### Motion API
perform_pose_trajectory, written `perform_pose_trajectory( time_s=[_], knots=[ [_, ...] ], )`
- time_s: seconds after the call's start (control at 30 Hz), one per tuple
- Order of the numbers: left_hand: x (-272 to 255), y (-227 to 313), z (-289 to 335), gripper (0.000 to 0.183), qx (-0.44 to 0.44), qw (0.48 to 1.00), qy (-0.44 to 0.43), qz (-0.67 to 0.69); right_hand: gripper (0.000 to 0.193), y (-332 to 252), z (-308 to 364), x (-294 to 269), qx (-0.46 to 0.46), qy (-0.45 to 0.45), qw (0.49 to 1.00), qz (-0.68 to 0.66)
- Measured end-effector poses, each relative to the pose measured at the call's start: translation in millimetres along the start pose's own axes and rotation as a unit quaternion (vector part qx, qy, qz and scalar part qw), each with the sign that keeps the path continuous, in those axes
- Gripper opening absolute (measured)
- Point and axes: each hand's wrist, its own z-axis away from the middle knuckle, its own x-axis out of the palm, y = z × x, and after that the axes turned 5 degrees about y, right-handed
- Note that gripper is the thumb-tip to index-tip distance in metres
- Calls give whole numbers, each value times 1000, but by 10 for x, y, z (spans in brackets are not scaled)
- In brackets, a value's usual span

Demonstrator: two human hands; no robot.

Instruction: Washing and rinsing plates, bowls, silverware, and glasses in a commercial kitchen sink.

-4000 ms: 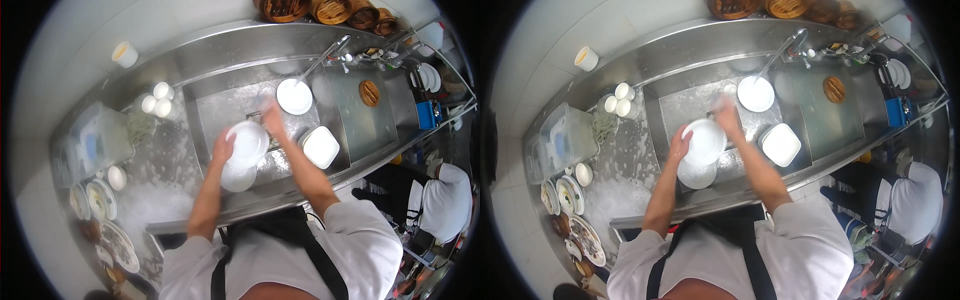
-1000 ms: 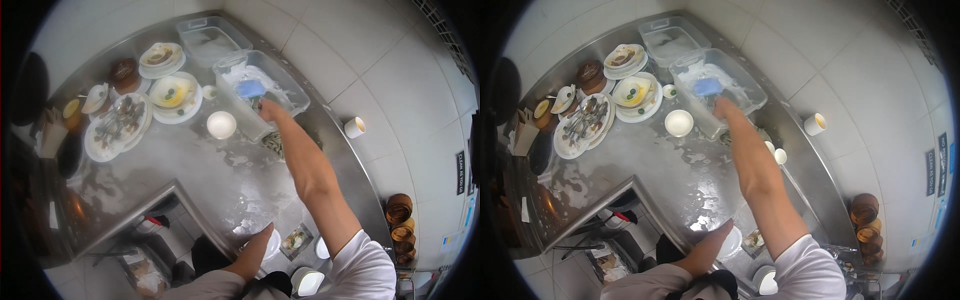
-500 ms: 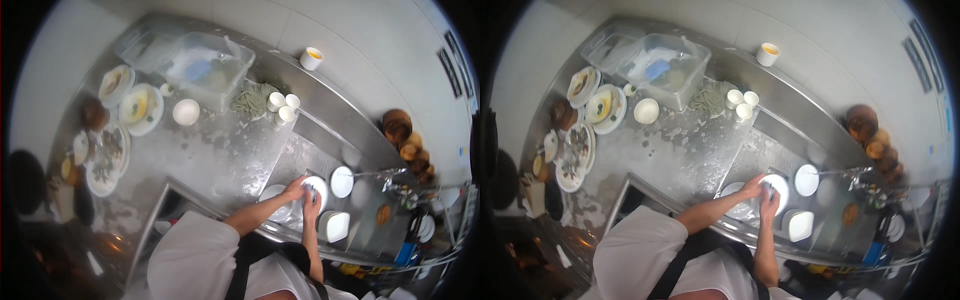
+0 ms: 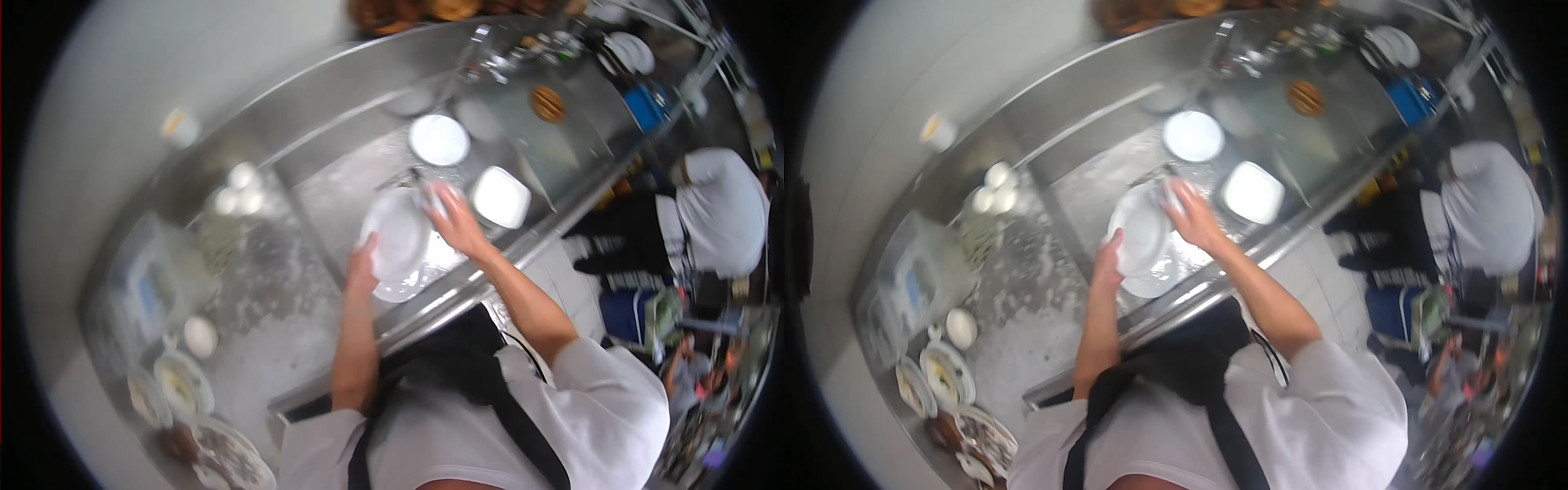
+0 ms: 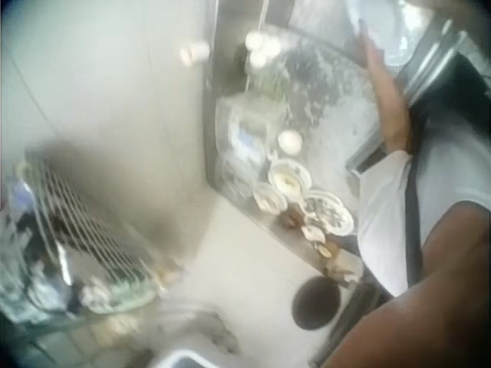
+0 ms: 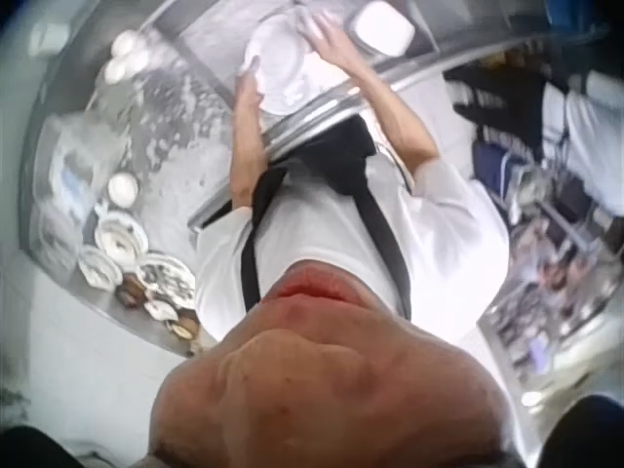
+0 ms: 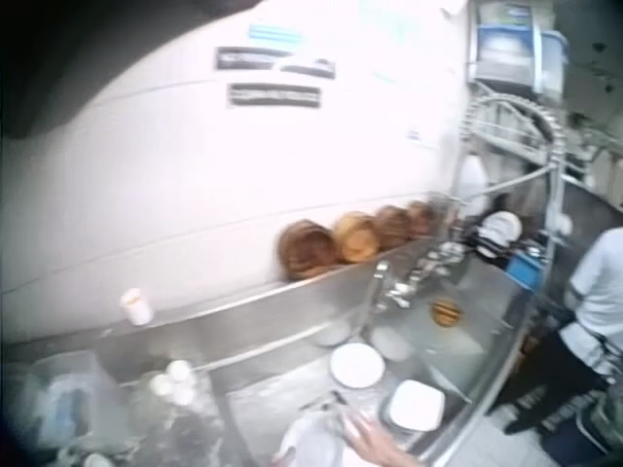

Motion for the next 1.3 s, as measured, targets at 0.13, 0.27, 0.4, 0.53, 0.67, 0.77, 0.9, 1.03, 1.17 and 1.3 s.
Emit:
perform_pose_trajectory(
  time_s=[0.13,0.27,0.4,0.53,0.67,0.77,0.9,1.03,1.17,1.3],
  knots=[
    [635,-276,-262,49,-4,998,18,-65,58,619,8,389,459,59,741,-487],
    [113,-172,-442,48,160,969,160,-96,61,617,335,181,521,-74,559,-640],
    [310,-187,-753,52,123,904,144,-384,66,1706,379,516,592,37,739,-319],
    [-14,-498,-1210,48,188,817,135,-527,51,2516,-85,803,551,309,604,-486],
    [65,-667,-1102,43,105,658,50,-744,37,2786,-351,844,569,140,600,-544],
    [-489,-613,-813,46,174,593,124,-776,35,2225,-682,1096,564,-91,669,-475],
    [-16,-584,-1260,45,126,570,31,-811,40,2850,-1944,-177,377,156,680,-609],
    [-513,-663,-1258,43,114,631,19,-767,49,2199,-2387,-553,365,155,707,-586],
    [-967,-436,-1226,46,29,584,-11,-811,54,1594,-1679,5,424,-13,779,-462],
    [-366,-392,-1220,50,5,568,-123,-814,60,1803,-613,461,537,-42,804,-252]
  ],
)
